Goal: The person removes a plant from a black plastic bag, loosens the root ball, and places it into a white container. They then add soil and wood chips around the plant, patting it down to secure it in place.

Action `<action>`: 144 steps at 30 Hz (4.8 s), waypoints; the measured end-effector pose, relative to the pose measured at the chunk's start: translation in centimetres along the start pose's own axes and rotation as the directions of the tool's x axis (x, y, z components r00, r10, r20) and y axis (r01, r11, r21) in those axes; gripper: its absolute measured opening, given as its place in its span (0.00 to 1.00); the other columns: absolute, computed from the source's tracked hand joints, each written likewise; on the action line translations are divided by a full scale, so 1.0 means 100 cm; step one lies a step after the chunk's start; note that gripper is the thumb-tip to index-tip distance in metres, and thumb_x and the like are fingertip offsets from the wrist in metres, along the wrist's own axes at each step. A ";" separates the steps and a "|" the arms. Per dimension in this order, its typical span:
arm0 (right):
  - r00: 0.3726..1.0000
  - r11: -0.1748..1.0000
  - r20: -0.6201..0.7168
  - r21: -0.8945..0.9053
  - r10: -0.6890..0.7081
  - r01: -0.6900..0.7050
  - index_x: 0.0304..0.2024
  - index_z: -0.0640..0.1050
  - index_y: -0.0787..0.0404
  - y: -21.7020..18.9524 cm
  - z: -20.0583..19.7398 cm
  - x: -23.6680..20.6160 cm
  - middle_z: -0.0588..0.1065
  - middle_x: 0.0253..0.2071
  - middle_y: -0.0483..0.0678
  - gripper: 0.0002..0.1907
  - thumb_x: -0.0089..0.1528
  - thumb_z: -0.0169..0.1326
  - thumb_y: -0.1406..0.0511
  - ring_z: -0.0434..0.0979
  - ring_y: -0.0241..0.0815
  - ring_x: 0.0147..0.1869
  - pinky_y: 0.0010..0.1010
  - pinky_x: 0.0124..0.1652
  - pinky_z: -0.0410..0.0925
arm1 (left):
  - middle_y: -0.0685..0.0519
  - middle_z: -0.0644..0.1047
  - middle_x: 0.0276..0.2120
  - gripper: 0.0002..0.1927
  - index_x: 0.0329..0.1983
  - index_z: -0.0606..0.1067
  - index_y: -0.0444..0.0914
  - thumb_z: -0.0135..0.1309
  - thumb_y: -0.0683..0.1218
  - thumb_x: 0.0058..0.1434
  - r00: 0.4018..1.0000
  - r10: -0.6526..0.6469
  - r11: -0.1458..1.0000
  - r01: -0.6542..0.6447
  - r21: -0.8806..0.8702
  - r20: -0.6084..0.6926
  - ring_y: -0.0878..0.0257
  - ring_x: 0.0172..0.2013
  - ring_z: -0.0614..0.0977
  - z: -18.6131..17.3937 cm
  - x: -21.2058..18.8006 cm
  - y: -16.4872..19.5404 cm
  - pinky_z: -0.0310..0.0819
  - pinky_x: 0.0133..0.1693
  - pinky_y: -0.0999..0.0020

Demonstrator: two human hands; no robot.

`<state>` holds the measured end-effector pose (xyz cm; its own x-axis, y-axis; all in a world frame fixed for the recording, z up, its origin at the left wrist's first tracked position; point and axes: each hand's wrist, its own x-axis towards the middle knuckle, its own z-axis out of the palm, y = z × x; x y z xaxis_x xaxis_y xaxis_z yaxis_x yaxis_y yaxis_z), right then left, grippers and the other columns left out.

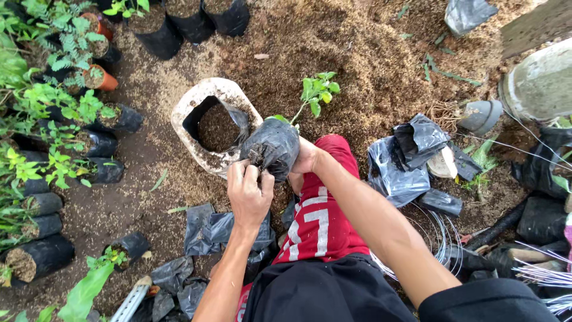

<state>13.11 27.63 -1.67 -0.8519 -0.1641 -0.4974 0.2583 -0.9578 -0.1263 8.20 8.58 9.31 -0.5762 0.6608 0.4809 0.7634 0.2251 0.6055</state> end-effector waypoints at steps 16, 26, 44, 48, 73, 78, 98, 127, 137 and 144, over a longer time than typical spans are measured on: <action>0.971 0.967 -0.002 0.090 -0.239 0.238 0.60 0.76 0.59 -0.002 0.011 0.003 0.77 0.60 0.53 0.28 0.70 0.38 0.50 0.77 0.50 0.62 0.48 0.66 0.68 | 0.44 0.71 0.43 0.07 0.37 0.69 0.32 0.55 0.39 0.66 0.965 -0.146 0.988 0.128 -0.091 -0.220 0.55 0.43 0.76 -0.083 0.031 -0.006 0.72 0.43 0.59; 0.956 0.907 -0.036 0.308 -0.291 0.288 0.68 0.72 0.57 0.001 -0.009 0.012 0.72 0.67 0.55 0.34 0.73 0.31 0.44 0.70 0.55 0.70 0.55 0.70 0.64 | 0.52 0.77 0.37 0.06 0.39 0.74 0.33 0.47 0.40 0.65 0.394 -0.879 0.402 0.307 -0.863 -0.269 0.65 0.38 0.78 -0.082 -0.085 -0.137 0.76 0.42 0.66; 0.916 0.914 -0.212 0.154 -0.340 0.374 0.56 0.79 0.52 -0.007 -0.010 0.033 0.78 0.55 0.48 0.30 0.67 0.38 0.44 0.77 0.49 0.57 0.50 0.58 0.69 | 0.50 0.82 0.41 0.12 0.45 0.81 0.41 0.63 0.47 0.59 0.812 0.293 0.604 0.252 -0.756 0.504 0.57 0.46 0.84 -0.123 -0.009 0.030 0.79 0.52 0.60; 0.920 0.905 -0.156 0.183 -0.359 0.384 0.60 0.78 0.54 -0.006 -0.006 0.040 0.80 0.57 0.48 0.25 0.72 0.39 0.50 0.78 0.49 0.60 0.46 0.61 0.70 | 0.50 0.82 0.41 0.12 0.45 0.81 0.40 0.63 0.47 0.59 0.776 0.622 0.400 -0.195 -0.896 0.109 0.57 0.46 0.84 -0.167 0.036 0.087 0.78 0.53 0.60; 0.936 0.926 -0.036 0.134 -0.351 0.353 0.57 0.78 0.57 0.001 0.047 0.015 0.79 0.55 0.51 0.28 0.69 0.39 0.47 0.78 0.51 0.57 0.49 0.58 0.70 | 0.51 0.83 0.41 0.13 0.45 0.81 0.39 0.63 0.45 0.56 0.926 0.174 0.358 0.256 -0.898 0.334 0.58 0.45 0.84 -0.199 0.041 0.025 0.78 0.53 0.62; 0.940 0.911 0.011 0.250 -0.340 0.327 0.55 0.78 0.58 0.005 0.055 0.003 0.79 0.53 0.51 0.30 0.67 0.44 0.43 0.78 0.52 0.54 0.49 0.56 0.71 | 0.51 0.83 0.41 0.14 0.45 0.81 0.38 0.63 0.45 0.56 0.921 0.172 0.365 0.270 -0.891 0.350 0.58 0.45 0.84 -0.203 0.055 0.036 0.77 0.53 0.62; 0.941 0.928 -0.140 0.173 -0.309 0.330 0.59 0.79 0.55 0.003 0.005 0.040 0.78 0.59 0.48 0.29 0.72 0.36 0.47 0.77 0.50 0.62 0.47 0.62 0.69 | 0.51 0.83 0.41 0.15 0.45 0.80 0.37 0.63 0.44 0.54 0.781 0.574 0.464 -0.064 -0.884 0.245 0.58 0.45 0.84 -0.135 0.034 0.098 0.77 0.53 0.63; 0.767 0.648 0.070 -0.488 -0.638 0.585 0.65 0.74 0.67 -0.055 0.011 0.033 0.76 0.57 0.55 0.32 0.70 0.46 0.49 0.76 0.43 0.57 0.38 0.60 0.68 | 0.45 0.78 0.57 0.36 0.68 0.66 0.41 0.54 0.61 0.60 0.432 -0.506 -0.319 0.711 -0.627 0.747 0.47 0.56 0.79 0.095 0.044 -0.123 0.75 0.54 0.39; 0.631 0.650 -0.186 -0.360 -0.753 0.669 0.75 0.55 0.51 -0.064 0.036 0.042 0.62 0.70 0.51 0.48 0.59 0.41 0.37 0.64 0.46 0.69 0.51 0.59 0.65 | 0.43 0.65 0.64 0.50 0.76 0.48 0.42 0.60 0.51 0.53 0.800 -0.505 -0.034 0.358 -0.933 0.325 0.49 0.62 0.71 0.126 0.112 -0.106 0.68 0.62 0.45; 0.498 0.486 -0.018 -0.255 -0.867 0.836 0.65 0.67 0.63 -0.052 0.053 0.064 0.73 0.58 0.51 0.39 0.60 0.63 0.50 0.76 0.45 0.59 0.42 0.59 0.72 | 0.36 0.56 0.73 0.65 0.80 0.37 0.40 0.69 0.55 0.52 0.953 -0.255 0.588 0.287 -0.756 0.164 0.47 0.70 0.65 0.101 0.135 -0.101 0.59 0.69 0.49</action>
<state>3.94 30.36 0.33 -0.6402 0.7526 -0.1540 -0.4702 -0.5423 -0.6963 -4.36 22.42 3.27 -0.6957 0.6898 0.2004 0.0628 -0.2195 0.9736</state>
